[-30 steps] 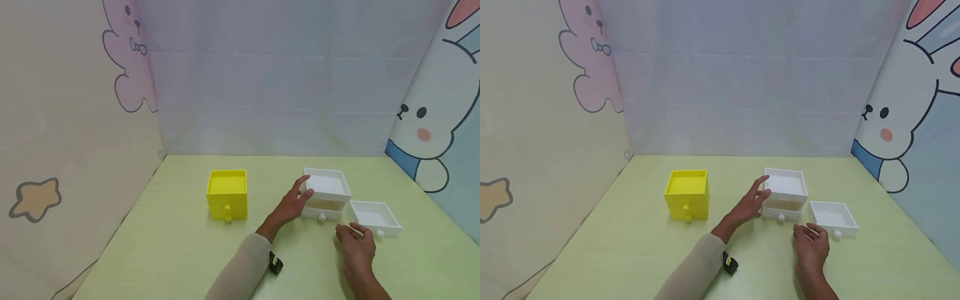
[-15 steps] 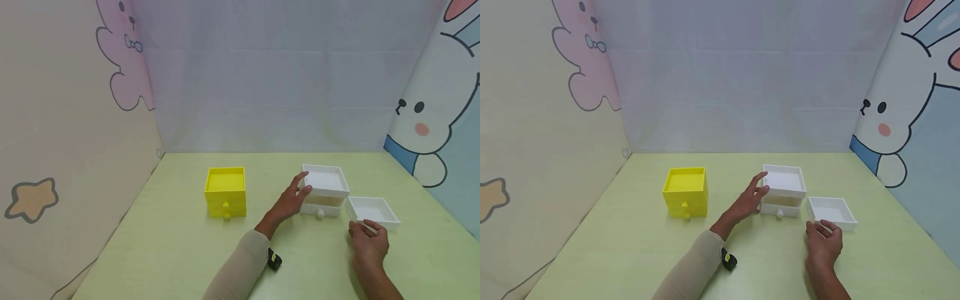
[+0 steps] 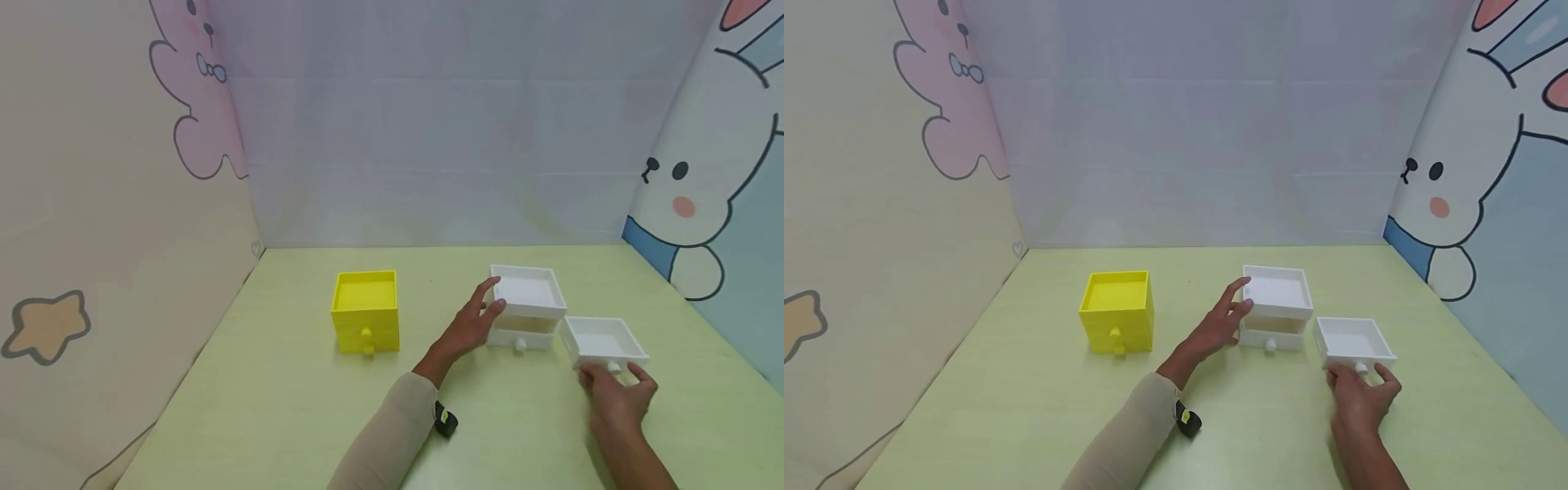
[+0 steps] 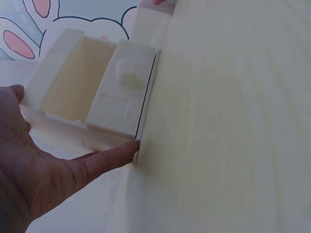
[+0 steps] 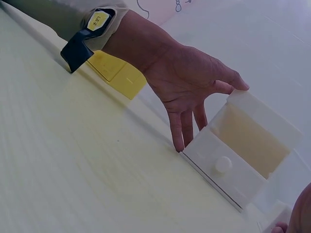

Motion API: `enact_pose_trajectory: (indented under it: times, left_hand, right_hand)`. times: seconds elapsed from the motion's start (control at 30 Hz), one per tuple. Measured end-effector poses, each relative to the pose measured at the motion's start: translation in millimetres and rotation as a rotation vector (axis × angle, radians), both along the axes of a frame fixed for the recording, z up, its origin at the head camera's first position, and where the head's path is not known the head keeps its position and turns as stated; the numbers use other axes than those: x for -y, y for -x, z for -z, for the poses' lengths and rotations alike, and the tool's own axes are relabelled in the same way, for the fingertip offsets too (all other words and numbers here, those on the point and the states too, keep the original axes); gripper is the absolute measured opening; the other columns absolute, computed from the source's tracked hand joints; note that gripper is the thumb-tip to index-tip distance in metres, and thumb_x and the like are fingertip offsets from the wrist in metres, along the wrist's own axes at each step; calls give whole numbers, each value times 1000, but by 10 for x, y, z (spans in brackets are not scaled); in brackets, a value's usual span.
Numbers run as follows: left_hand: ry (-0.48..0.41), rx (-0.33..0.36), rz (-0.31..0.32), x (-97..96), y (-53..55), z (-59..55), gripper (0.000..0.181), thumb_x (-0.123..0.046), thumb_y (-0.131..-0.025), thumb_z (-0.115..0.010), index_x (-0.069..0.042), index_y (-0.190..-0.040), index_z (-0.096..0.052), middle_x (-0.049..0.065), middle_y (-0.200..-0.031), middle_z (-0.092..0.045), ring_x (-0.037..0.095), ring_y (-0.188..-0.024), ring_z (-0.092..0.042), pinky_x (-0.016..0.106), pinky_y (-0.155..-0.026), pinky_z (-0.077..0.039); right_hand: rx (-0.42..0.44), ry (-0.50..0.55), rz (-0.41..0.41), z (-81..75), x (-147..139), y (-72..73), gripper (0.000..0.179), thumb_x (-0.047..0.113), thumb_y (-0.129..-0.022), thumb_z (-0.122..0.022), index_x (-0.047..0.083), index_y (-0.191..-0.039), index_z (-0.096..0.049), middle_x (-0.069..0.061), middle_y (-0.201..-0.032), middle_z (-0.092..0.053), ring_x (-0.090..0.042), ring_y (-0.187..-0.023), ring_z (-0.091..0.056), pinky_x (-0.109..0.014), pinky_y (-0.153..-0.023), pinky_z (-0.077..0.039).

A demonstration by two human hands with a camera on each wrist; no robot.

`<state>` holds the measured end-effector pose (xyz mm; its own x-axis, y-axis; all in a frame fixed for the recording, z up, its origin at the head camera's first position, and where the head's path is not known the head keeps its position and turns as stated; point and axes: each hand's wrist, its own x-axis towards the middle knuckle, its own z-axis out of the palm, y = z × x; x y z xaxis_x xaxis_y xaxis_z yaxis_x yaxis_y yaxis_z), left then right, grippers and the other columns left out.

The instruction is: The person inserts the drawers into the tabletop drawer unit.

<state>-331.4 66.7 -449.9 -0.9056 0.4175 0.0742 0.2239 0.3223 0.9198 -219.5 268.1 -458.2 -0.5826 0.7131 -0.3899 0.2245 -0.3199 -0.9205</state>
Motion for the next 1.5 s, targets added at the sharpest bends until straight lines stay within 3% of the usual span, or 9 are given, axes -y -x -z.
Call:
enact_pose_trajectory:
  times: [0.07,0.1,0.2,0.3,0.6,0.8,1.03,1.5]
  left_hand:
    - [0,1,-3,-7,3,-1,48,-59,-102,-39,-58,-148,-26,0,-152,-44,23,-136,-45,54,-98,-44]
    - [0,1,-4,-11,4,0,48,-58,-102,-39,-58,-148,-26,0,-152,-44,23,-135,-45,54,-98,-44]
    - [3,-2,-7,-20,8,-4,48,-58,-102,-39,-57,-148,-26,0,-152,-44,23,-136,-45,55,-99,-44]
    - [4,-5,-2,-22,10,-6,49,-58,-102,-39,-56,-149,-26,-1,-152,-44,22,-136,-45,54,-99,-44]
    - [18,-8,-8,-19,17,-39,49,-60,-101,-38,-57,-149,-25,0,-151,-45,24,-136,-45,56,-99,-43]
    - [22,-2,-12,-21,17,-23,49,-59,-101,-39,-58,-148,-25,0,-152,-44,24,-136,-45,56,-100,-43]
    - [19,8,-12,-20,2,-11,48,-59,-102,-39,-58,-148,-25,-1,-153,-42,24,-137,-44,57,-101,-42]
    - [30,-24,-13,-23,12,22,50,-59,-102,-38,-55,-150,-25,0,-153,-43,24,-136,-45,56,-100,-43]
  right_hand:
    - [-7,19,-4,-2,-21,4,86,-6,-81,-67,11,-148,-15,-10,-133,-33,3,-77,-58,-16,-71,-53]
    - [-15,26,-4,1,-33,3,80,-6,-82,-67,9,-145,-20,-9,-126,-41,3,-71,-60,-16,-69,-54]
    - [-40,47,0,10,-52,-6,56,-6,-83,-66,9,-127,-37,4,-93,-58,1,-59,-62,-17,-64,-55]
    - [-51,37,6,11,-58,-12,40,-5,-83,-66,15,-108,-42,11,-64,-58,0,-57,-62,-18,-61,-55]
    - [-87,38,8,7,-42,-10,24,-2,-87,-65,5,-100,-47,10,-57,-60,0,-53,-62,-17,-57,-54]
    - [-120,106,19,3,-28,-14,25,1,-89,-65,7,-99,-43,8,-54,-62,-1,-54,-63,-18,-57,-54]
    - [-131,112,29,15,-25,-30,25,0,-88,-65,7,-98,-43,7,-53,-63,-2,-52,-63,-17,-55,-53]
    - [-244,244,148,2,-46,-17,23,-6,-84,-68,6,-92,-49,2,-57,-66,-7,-52,-65,-21,-50,-54]
